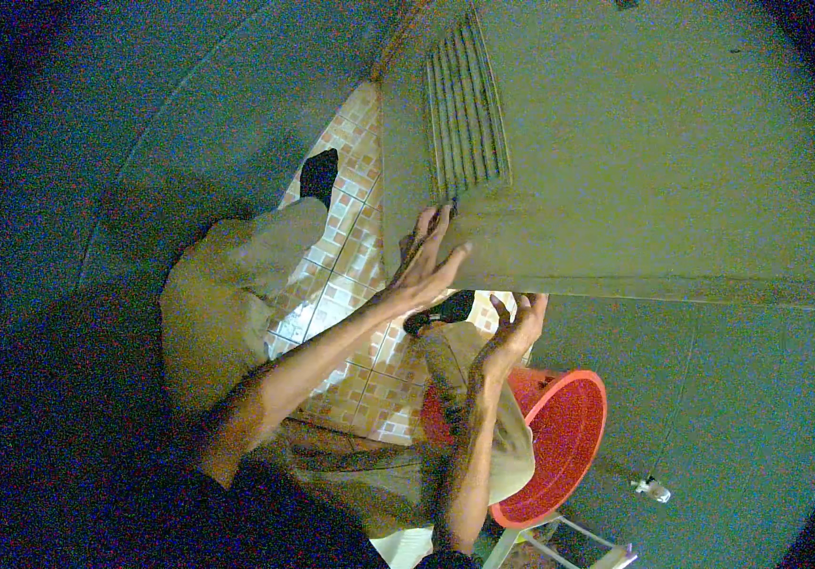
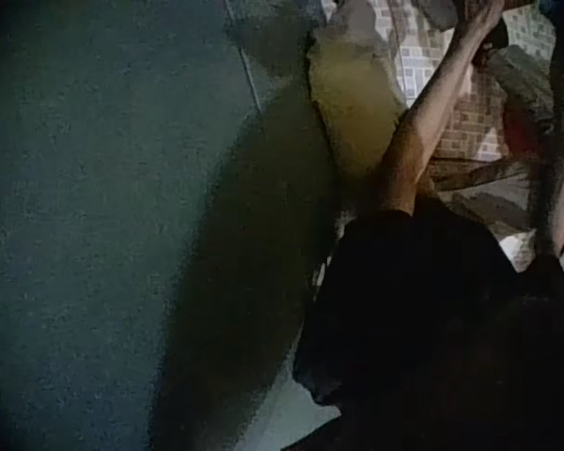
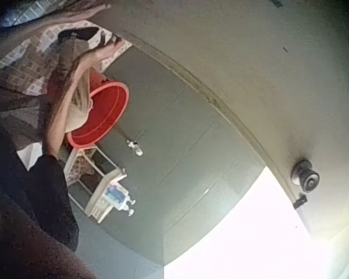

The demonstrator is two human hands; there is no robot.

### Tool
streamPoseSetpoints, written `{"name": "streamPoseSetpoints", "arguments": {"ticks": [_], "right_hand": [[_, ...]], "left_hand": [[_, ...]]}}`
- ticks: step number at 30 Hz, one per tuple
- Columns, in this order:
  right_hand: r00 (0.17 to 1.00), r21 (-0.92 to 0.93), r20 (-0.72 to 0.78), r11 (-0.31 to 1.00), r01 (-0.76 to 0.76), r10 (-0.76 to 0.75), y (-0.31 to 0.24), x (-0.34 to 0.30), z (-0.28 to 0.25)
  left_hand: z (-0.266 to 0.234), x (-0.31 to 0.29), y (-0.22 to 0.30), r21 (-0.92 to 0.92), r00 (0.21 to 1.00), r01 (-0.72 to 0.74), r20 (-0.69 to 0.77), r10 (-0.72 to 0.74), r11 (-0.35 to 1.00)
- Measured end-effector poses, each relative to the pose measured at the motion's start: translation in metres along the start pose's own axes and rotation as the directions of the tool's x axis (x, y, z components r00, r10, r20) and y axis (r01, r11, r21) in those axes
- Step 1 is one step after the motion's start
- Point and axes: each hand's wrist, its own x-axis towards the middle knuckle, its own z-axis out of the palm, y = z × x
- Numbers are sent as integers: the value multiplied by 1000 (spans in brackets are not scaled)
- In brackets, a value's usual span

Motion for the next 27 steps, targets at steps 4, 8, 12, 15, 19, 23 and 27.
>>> {"name": "streamPoseSetpoints", "arguments": {"ticks": [4, 8, 12, 15, 19, 23, 27], "right_hand": [[999, -1, -8, 999, -43, 43, -3, -4, 2], [1000, -1, -18, 1000, -18, 18, -5, -4, 0], [998, -30, -24, 998, -58, 58, -11, -4, 10], [997, -15, -62, 999, -52, 51, -13, -6, 11], [998, -15, -46, 999, -42, 41, -15, -8, 11], [1000, -5, -1, 1000, -31, 31, -6, -5, 6], [998, -2, -50, 1000, -30, 29, -12, -8, 10]], "left_hand": [[3, 0, 20, -193, 976, -209, -98, 193, 959], [4, 2, 29, -113, 970, -237, -89, 228, 965], [2, 4, 1, -86, 998, -61, -33, 58, 994], [2, 0, 19, -96, 990, -136, -33, 134, 986], [1, -2, 33, -111, 976, -216, -41, 213, 970], [4, 2, -7, -97, 1000, 15, 27, -13, 995], [9, 0, -5, -78, 999, 34, -2, -34, 996]]}}
